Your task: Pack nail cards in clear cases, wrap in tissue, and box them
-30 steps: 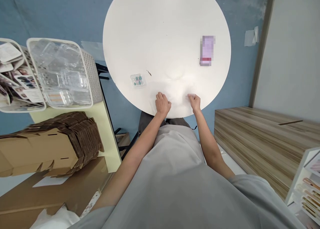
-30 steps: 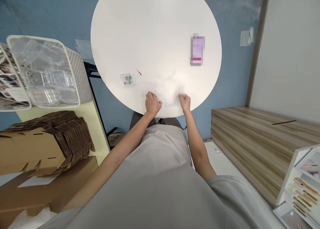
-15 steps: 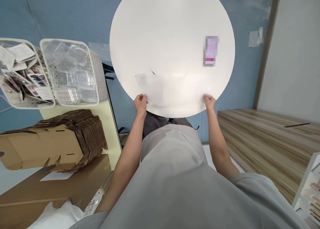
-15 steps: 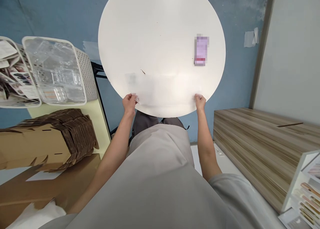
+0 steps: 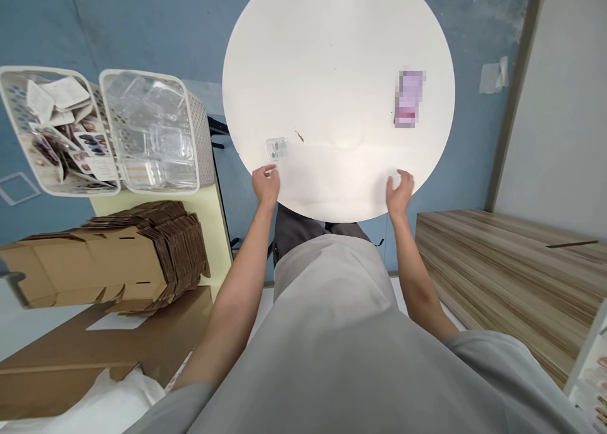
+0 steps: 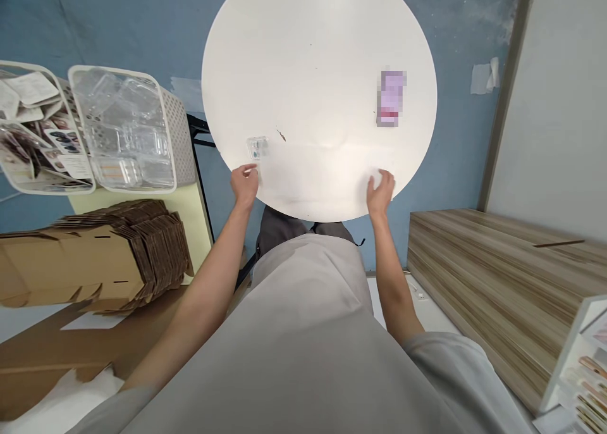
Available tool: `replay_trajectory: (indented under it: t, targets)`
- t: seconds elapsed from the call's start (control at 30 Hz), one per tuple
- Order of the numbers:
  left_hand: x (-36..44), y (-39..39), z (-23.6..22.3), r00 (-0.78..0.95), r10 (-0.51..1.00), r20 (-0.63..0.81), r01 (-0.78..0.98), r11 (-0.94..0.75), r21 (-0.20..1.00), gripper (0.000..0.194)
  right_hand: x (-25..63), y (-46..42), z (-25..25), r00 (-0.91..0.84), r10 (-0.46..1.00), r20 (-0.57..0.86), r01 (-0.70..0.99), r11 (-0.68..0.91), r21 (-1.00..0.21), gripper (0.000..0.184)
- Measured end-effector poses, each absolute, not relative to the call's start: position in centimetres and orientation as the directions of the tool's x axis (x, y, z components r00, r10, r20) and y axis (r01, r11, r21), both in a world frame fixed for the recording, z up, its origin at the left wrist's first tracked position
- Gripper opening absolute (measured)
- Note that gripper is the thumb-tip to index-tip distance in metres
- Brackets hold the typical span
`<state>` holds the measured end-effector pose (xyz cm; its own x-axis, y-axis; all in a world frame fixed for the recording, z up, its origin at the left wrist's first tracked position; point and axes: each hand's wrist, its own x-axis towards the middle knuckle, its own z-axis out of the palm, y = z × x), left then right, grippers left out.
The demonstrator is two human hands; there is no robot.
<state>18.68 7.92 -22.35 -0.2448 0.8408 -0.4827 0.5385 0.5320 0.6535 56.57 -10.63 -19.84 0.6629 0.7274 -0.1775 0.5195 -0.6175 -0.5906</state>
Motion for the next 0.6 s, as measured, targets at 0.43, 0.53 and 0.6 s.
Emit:
replay_trajectory:
  t: [0.43,0.53,0.6]
  targets:
    - [21.1,15.1,-25.7,-0.402,0.758,-0.514,0.517,0.651,0.555,0.047,52.3,-12.1,-21.9,0.24,0.858,-0.453,0.747,-0.462,-0.478,0.07]
    - [20.2,15.0,-25.2,-0.397,0.747,-0.534,0.484,0.664,0.57,0.044,51.8,-12.0,-21.8,0.257,0.85,-0.46,0.746,-0.477,-0.465,0.072]
    - [19.1,15.0,-24.6,-0.401,0.764,-0.506,0.452,0.645,0.616,0.041,51.5,-11.9,-21.8,0.275,0.847,-0.455,0.737,-0.49,-0.466,0.072]
